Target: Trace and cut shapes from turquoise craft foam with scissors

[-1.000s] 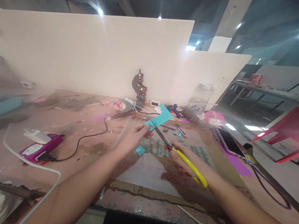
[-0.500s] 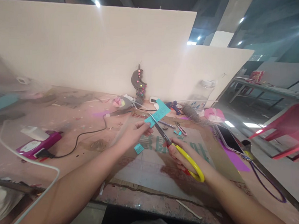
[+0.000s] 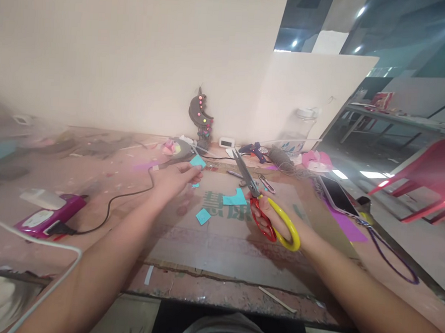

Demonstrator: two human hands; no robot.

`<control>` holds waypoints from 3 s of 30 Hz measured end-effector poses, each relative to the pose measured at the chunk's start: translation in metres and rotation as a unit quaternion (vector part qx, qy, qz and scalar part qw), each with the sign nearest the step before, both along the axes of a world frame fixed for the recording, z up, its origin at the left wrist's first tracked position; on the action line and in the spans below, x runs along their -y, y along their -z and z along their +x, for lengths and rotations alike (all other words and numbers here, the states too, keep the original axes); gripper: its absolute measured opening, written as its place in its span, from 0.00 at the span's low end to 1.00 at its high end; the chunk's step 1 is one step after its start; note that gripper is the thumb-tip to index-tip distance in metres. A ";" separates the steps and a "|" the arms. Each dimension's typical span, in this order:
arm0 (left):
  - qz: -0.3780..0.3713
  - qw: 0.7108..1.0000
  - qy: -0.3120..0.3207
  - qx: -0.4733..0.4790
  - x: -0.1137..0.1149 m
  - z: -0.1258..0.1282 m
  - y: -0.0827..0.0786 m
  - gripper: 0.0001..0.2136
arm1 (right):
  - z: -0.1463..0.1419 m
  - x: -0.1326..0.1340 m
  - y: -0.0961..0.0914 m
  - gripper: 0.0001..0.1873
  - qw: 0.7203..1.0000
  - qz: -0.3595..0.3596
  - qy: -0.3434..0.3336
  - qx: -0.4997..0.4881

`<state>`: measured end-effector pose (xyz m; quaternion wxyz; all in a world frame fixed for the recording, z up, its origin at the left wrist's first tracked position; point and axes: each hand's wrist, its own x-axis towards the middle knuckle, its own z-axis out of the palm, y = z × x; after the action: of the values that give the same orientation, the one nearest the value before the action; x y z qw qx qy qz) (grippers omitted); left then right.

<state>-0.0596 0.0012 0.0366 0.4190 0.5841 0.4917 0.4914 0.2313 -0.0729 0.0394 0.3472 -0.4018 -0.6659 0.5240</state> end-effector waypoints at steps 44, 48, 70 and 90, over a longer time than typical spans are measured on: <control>0.091 0.988 0.041 0.116 0.042 0.044 -0.018 0.16 | -0.020 0.016 -0.014 0.32 0.989 0.103 -0.010 0.106; 0.082 0.988 0.057 0.121 0.047 0.051 -0.019 0.18 | -0.020 0.016 -0.016 0.33 0.988 0.097 -0.012 0.122; 0.075 0.990 0.075 0.095 0.050 0.052 -0.021 0.19 | -0.022 0.021 -0.023 0.40 0.995 0.033 -0.023 0.092; 0.098 0.989 0.081 0.078 0.049 0.048 -0.021 0.16 | -0.021 0.019 -0.021 0.37 0.993 0.089 -0.024 0.075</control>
<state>-0.0113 -0.0480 0.0572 0.4354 0.6202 0.3582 0.5454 0.2098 -0.0917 0.0609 0.3184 -0.3911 -0.7436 0.4390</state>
